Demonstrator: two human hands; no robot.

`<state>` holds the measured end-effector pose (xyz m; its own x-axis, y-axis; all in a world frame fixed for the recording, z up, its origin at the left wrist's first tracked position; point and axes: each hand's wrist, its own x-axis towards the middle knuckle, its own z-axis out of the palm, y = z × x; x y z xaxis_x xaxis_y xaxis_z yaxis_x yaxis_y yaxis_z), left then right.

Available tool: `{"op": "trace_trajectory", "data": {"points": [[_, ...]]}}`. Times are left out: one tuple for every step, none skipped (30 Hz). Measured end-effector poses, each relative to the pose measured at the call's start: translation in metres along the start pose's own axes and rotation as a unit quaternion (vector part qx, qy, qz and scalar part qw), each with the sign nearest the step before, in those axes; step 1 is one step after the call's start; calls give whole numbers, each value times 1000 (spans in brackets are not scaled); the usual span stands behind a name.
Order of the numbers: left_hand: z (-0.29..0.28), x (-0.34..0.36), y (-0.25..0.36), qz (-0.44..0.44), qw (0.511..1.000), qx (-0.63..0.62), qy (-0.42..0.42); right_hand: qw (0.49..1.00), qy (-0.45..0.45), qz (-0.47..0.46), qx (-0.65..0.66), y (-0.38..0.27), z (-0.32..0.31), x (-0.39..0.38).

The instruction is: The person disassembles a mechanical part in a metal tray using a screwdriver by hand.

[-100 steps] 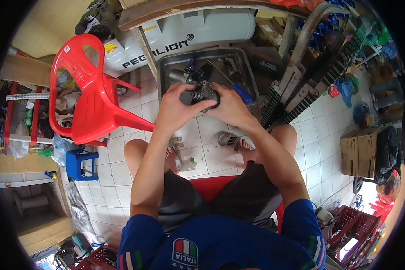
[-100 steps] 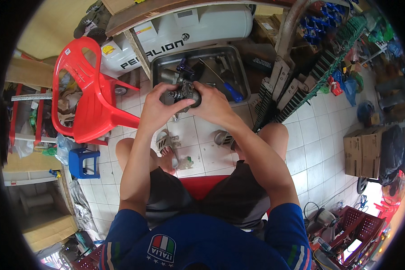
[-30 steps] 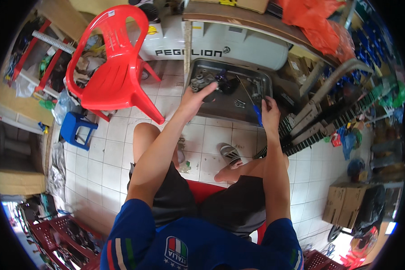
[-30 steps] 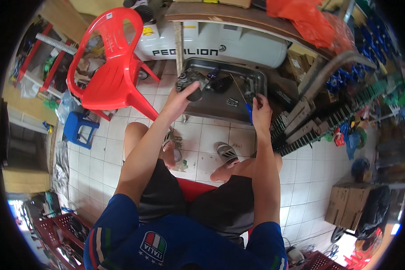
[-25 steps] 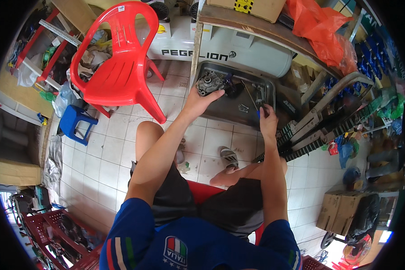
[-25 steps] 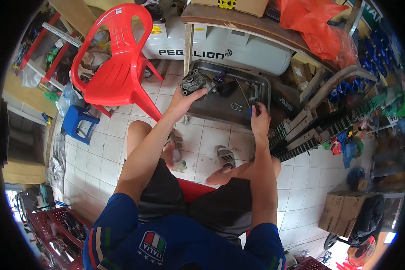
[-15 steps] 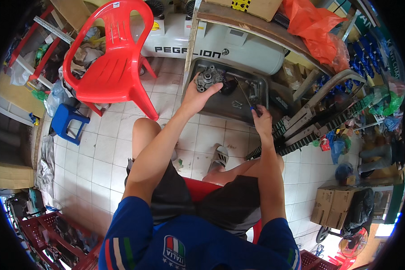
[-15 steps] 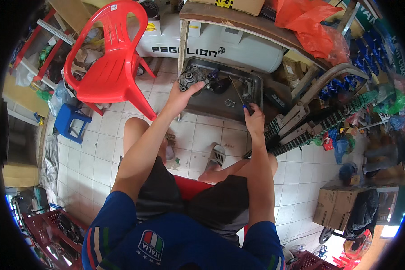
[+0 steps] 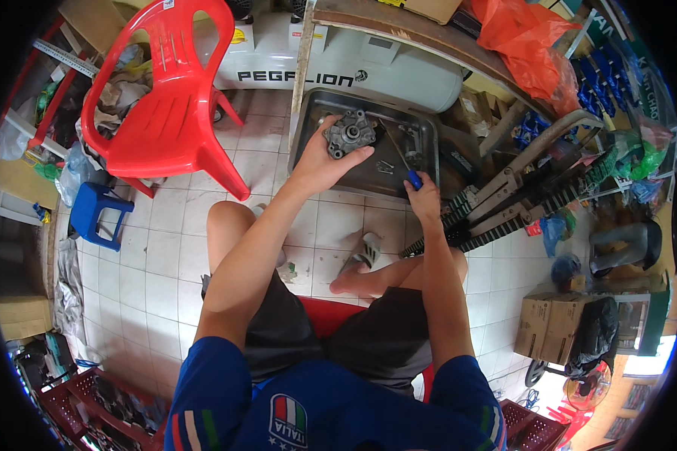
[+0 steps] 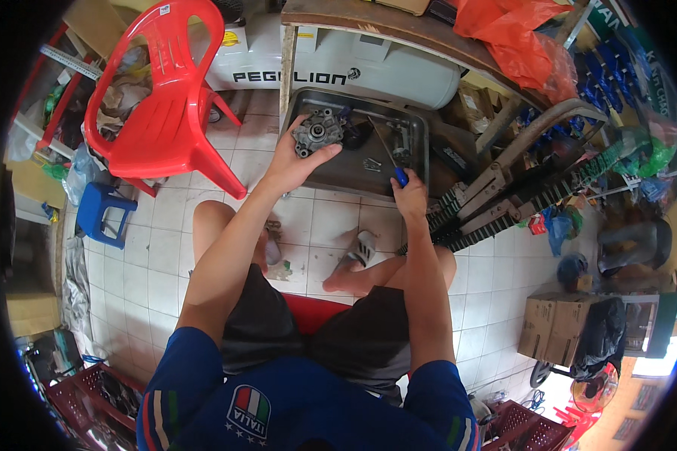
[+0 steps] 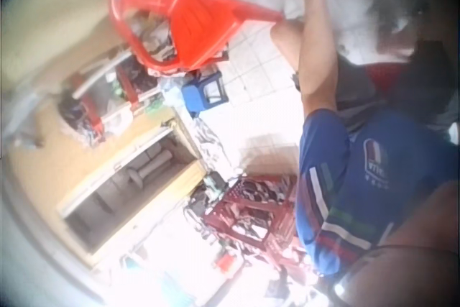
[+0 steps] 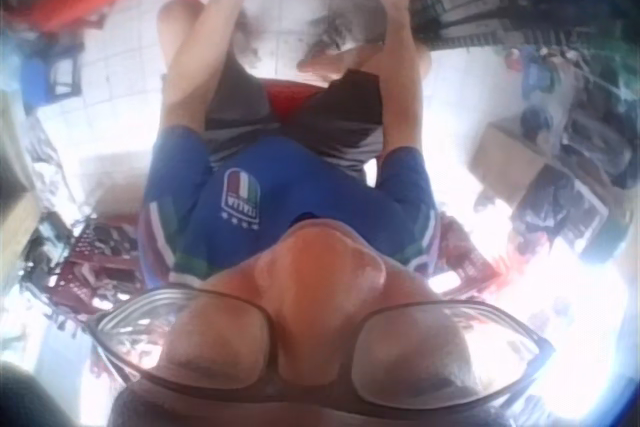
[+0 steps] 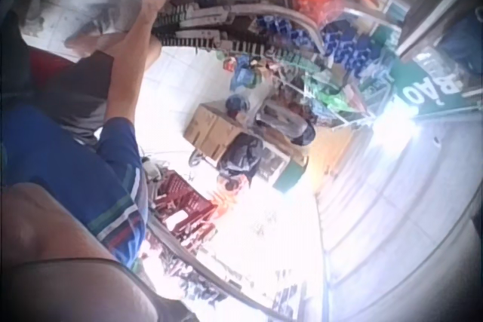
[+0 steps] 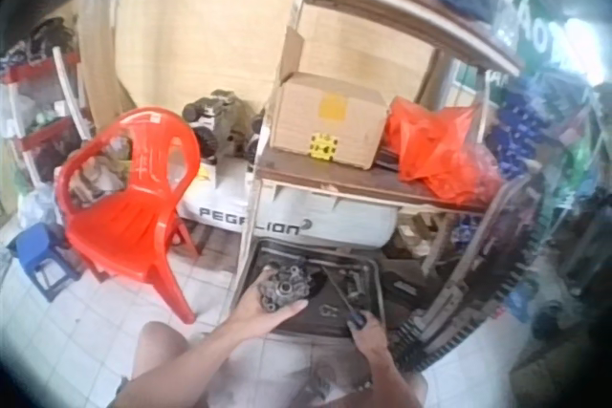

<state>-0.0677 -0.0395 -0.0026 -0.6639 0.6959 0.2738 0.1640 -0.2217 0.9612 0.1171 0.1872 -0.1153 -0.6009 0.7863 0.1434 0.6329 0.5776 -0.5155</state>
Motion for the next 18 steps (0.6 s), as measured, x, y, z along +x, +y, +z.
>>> {"op": "trace_trajectory", "data": {"points": [[1,0,1,-2,1000,-13,1,1000,6,0,-2,0,1,0],[3,-1,2,-4,1000,-25,1,1000,5,-1,-2,1,1,1],[4,-1,3,-6,999,-37,3,1000,4,-1,-3,1,2,3],[4,-1,4,-2,1000,-27,3,1000,1,-1,-5,1,2,2],[4,-1,6,2,1000,-17,4,1000,0,7,-10,1,1,1],[4,-2,7,5,1000,-7,4,1000,-1,15,-16,1,1,0],[4,-2,6,6,1000,5,7,1000,-2,23,-21,1,2,1],[4,-2,5,7,1000,17,10,1000,-2,15,-19,2,2,1],[5,-2,5,8,999,30,12,1000,-3,7,-18,3,1,3],[5,-3,7,15,999,34,13,1000,-2,3,-15,7,2,2],[5,-4,10,23,999,38,14,1000,3,3,-15,10,4,2],[6,-5,11,30,999,41,15,1000,9,4,-15,13,7,3],[5,-5,9,31,999,36,18,1000,13,1,-12,11,9,4],[3,-4,4,33,999,30,22,1000,11,3,-14,9,9,4],[3,-5,1,35,999,25,25,1000,10,5,-15,7,9,3],[3,-5,0,32,999,16,24,1000,11,7,-16,7,10,4],[4,-5,0,29,999,8,22,1000,9,6,-15,7,10,4],[5,-5,-1,27,999,-1,21,1000,8,5,-15,7,10,4]]}}
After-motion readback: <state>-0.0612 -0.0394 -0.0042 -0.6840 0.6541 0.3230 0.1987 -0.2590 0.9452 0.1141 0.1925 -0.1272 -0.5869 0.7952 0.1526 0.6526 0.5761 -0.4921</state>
